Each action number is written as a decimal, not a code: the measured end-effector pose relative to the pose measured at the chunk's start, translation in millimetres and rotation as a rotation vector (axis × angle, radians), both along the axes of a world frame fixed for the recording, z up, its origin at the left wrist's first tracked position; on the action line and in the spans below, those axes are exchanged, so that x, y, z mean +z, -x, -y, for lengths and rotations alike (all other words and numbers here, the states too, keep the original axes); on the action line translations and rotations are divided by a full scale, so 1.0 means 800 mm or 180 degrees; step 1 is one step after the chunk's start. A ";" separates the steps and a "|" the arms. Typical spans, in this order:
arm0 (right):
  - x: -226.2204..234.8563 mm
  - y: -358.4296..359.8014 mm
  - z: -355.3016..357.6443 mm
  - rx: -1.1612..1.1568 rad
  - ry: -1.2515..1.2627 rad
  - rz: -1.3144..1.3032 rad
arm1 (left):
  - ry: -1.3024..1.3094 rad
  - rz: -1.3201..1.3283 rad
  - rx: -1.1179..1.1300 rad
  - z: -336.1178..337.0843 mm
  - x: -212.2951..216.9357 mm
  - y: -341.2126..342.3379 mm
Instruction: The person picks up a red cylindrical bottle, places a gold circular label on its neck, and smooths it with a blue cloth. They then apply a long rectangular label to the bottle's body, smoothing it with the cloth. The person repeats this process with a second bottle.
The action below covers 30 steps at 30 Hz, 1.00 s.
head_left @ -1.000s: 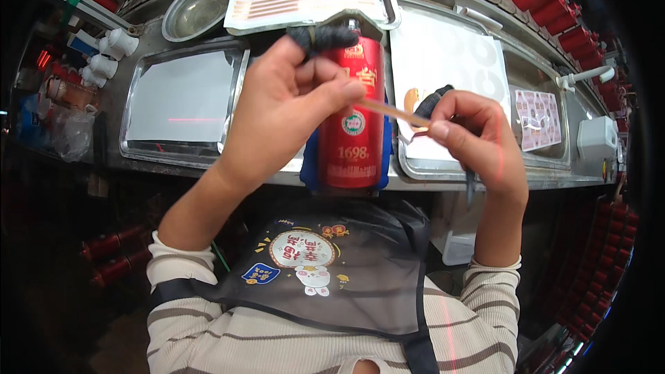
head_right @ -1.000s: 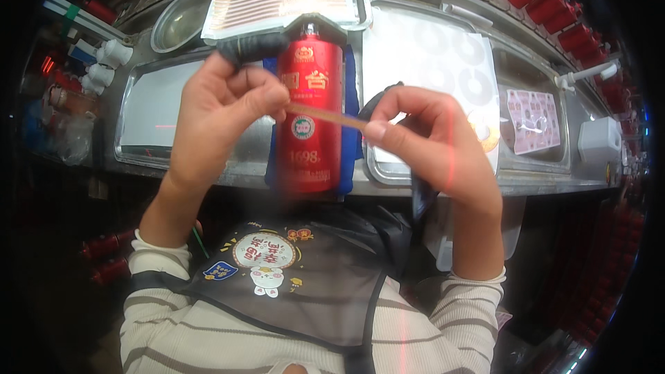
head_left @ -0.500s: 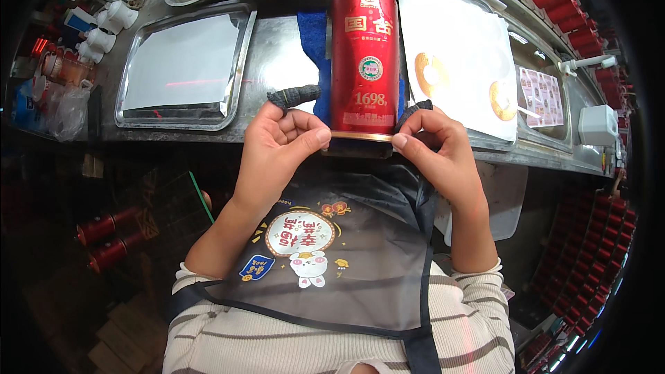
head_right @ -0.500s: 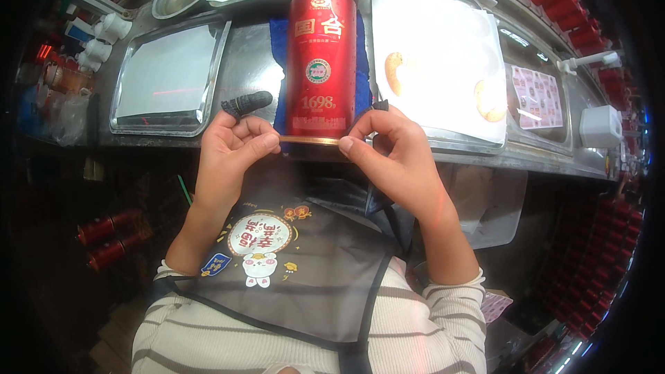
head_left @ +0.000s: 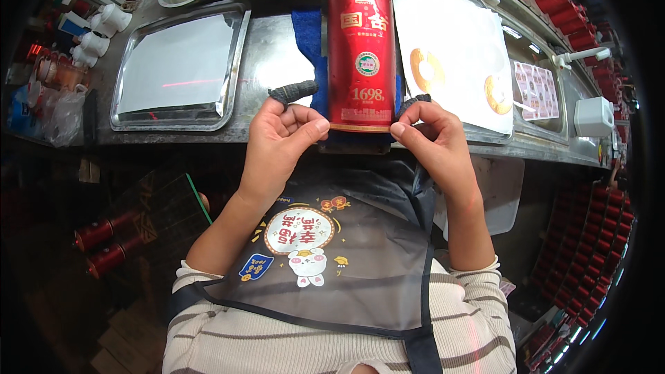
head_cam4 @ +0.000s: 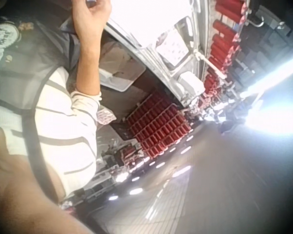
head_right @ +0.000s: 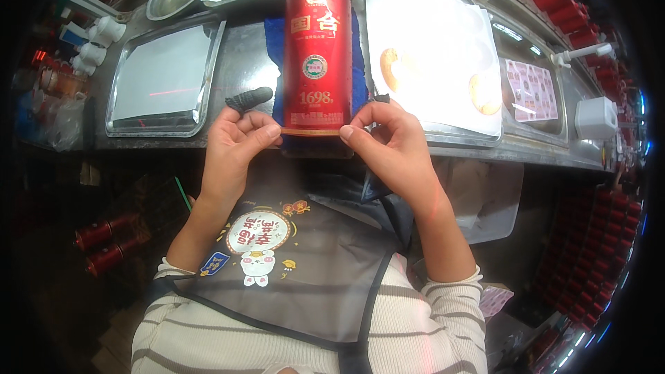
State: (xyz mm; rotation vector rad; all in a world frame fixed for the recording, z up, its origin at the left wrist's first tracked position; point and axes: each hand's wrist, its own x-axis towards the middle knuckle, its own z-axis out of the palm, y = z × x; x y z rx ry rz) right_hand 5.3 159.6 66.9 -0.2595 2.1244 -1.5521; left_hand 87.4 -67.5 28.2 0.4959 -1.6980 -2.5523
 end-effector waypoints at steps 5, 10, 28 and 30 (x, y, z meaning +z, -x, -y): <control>-0.001 0.000 0.002 -0.0022 0.0043 0.0049 | 0.0014 0.0042 0.0002 0.001 0.003 0.000; 0.005 -0.003 0.004 -0.0059 0.0154 0.0143 | -0.0014 0.0020 0.0004 0.001 0.002 0.000; -0.002 -0.001 0.003 -0.0102 0.0148 0.0108 | -0.0002 -0.0035 0.0020 -0.006 0.005 0.001; -0.003 -0.001 0.003 -0.0108 0.0168 0.0155 | 0.0002 -0.0038 0.0017 -0.006 0.006 0.001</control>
